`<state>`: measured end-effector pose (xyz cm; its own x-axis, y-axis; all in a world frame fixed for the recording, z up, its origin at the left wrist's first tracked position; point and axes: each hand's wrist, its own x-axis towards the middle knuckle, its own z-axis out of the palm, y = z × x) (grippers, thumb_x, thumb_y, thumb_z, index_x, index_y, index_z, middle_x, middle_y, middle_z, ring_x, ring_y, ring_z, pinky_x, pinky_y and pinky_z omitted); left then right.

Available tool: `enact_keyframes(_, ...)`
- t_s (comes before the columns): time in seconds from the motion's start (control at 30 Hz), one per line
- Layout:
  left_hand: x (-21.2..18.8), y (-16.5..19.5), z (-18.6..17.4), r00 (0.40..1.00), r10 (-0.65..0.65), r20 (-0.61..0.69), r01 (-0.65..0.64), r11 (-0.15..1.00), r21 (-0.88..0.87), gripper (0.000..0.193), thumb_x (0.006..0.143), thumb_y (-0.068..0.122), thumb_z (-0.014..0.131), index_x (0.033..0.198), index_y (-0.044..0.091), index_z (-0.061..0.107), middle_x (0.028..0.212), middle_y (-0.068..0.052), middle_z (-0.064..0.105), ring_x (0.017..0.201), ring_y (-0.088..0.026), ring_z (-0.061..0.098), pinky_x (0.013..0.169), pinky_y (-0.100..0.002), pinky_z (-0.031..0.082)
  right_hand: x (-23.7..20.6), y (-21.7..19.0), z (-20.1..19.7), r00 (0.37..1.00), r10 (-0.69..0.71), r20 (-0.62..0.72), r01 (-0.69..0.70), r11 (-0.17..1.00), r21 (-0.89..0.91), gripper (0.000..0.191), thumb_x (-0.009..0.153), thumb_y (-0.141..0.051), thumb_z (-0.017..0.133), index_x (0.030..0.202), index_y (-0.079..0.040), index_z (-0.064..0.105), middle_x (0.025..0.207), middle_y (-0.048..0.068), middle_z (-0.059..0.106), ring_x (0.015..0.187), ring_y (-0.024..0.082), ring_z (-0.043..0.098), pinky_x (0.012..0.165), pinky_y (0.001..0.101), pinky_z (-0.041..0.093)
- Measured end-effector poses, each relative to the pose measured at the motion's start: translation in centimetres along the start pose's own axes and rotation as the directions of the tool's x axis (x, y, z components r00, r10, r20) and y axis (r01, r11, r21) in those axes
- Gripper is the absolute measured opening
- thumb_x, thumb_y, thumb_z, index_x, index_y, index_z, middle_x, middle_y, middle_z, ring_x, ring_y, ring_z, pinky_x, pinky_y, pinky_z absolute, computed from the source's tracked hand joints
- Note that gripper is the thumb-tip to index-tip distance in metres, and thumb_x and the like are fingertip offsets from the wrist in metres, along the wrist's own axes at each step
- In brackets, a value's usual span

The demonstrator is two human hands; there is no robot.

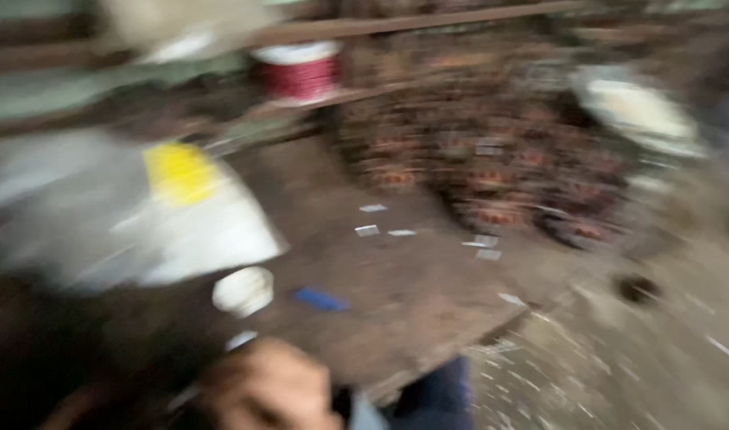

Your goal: The person assembles a circular electrical component by inserting small white rectangular pieces into slots on a metal ring. They use a blue-handled screwdriver to press the pieces into place and rotate the ring to access different slots.

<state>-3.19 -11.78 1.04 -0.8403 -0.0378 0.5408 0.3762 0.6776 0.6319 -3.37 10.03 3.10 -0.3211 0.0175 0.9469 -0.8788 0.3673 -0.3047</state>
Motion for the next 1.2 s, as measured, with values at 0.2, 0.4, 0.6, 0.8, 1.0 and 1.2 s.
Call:
enact_keyframes(0.2, -2.2, 2.2, -1.6, 0.988, 0.088, 0.124, -0.036, 0.928, -0.371, 0.036, 0.081, 0.017, 0.087, 0.110, 0.002, 0.072, 0.099, -0.008, 0.073, 0.091, -0.018, 0.074, 0.080, -0.031, 0.057, -2.6, -1.1, 0.2, 0.979, 0.200, 0.042, -0.204, 0.963, 0.174, 0.016, 0.078, 0.016, 0.070, 0.090, 0.006, 0.065, 0.092, 0.020, 0.072, 0.085, 0.032, 0.075, 0.078, 0.0396, 0.060)
enact_keyframes(0.4, -1.9, 2.5, -1.5, 0.983, 0.126, 0.134, -0.062, 0.912, -0.405, 0.040, 0.083, 0.018, 0.087, 0.115, 0.000, 0.069, 0.104, -0.009, 0.070, 0.098, -0.020, 0.071, 0.087, -0.032, 0.056, -3.0, -0.8, 0.2, 0.990, 0.127, 0.066, -0.138, 0.970, 0.202, 0.021, 0.074, 0.015, 0.075, 0.091, 0.009, 0.063, 0.092, 0.020, 0.069, 0.083, 0.031, 0.075, 0.076, 0.0363, 0.063)
enact_keyframes(0.6, -1.5, 2.9, -1.4, 0.987, 0.120, 0.102, -0.070, 0.915, -0.398, 0.035, 0.082, 0.014, 0.085, 0.112, 0.001, 0.071, 0.103, -0.008, 0.071, 0.095, -0.019, 0.071, 0.086, -0.031, 0.056, -2.2, -0.4, 0.1, 0.980, 0.003, 0.199, -0.043, 0.979, 0.198, 0.021, 0.068, 0.013, 0.069, 0.089, 0.011, 0.063, 0.092, 0.021, 0.067, 0.088, 0.037, 0.074, 0.080, 0.0423, 0.063)
enact_keyframes(0.8, -1.3, 3.5, -0.8, 0.993, 0.106, 0.060, -0.074, 0.919, -0.387, 0.033, 0.080, 0.014, 0.085, 0.108, 0.003, 0.072, 0.098, -0.007, 0.071, 0.090, -0.018, 0.072, 0.082, -0.031, 0.056, -3.1, 0.0, 0.1, 0.978, 0.074, 0.195, -0.117, 0.968, 0.223, 0.021, 0.068, 0.014, 0.066, 0.088, 0.008, 0.063, 0.093, 0.019, 0.069, 0.088, 0.034, 0.075, 0.081, 0.0401, 0.064)
enact_keyframes(1.0, -1.0, 3.4, -0.8, 0.987, 0.148, 0.060, -0.112, 0.908, -0.403, 0.033, 0.081, 0.014, 0.086, 0.109, 0.004, 0.071, 0.097, -0.008, 0.072, 0.089, -0.019, 0.072, 0.081, -0.031, 0.056, -3.7, 0.1, 0.3, 0.971, 0.189, 0.150, -0.218, 0.952, 0.213, 0.015, 0.073, 0.014, 0.069, 0.084, 0.006, 0.061, 0.092, 0.018, 0.071, 0.086, 0.030, 0.075, 0.077, 0.0350, 0.061)
enact_keyframes(1.2, -0.8, 3.3, -0.6, 0.981, 0.191, 0.019, -0.173, 0.921, -0.349, 0.033, 0.080, 0.016, 0.087, 0.107, 0.004, 0.072, 0.093, -0.008, 0.070, 0.087, -0.021, 0.071, 0.079, -0.032, 0.055, -4.8, -0.1, 0.4, 0.938, 0.319, 0.135, -0.341, 0.918, 0.204, 0.015, 0.081, 0.015, 0.072, 0.081, 0.006, 0.061, 0.093, 0.019, 0.071, 0.088, 0.029, 0.075, 0.078, 0.0333, 0.060)
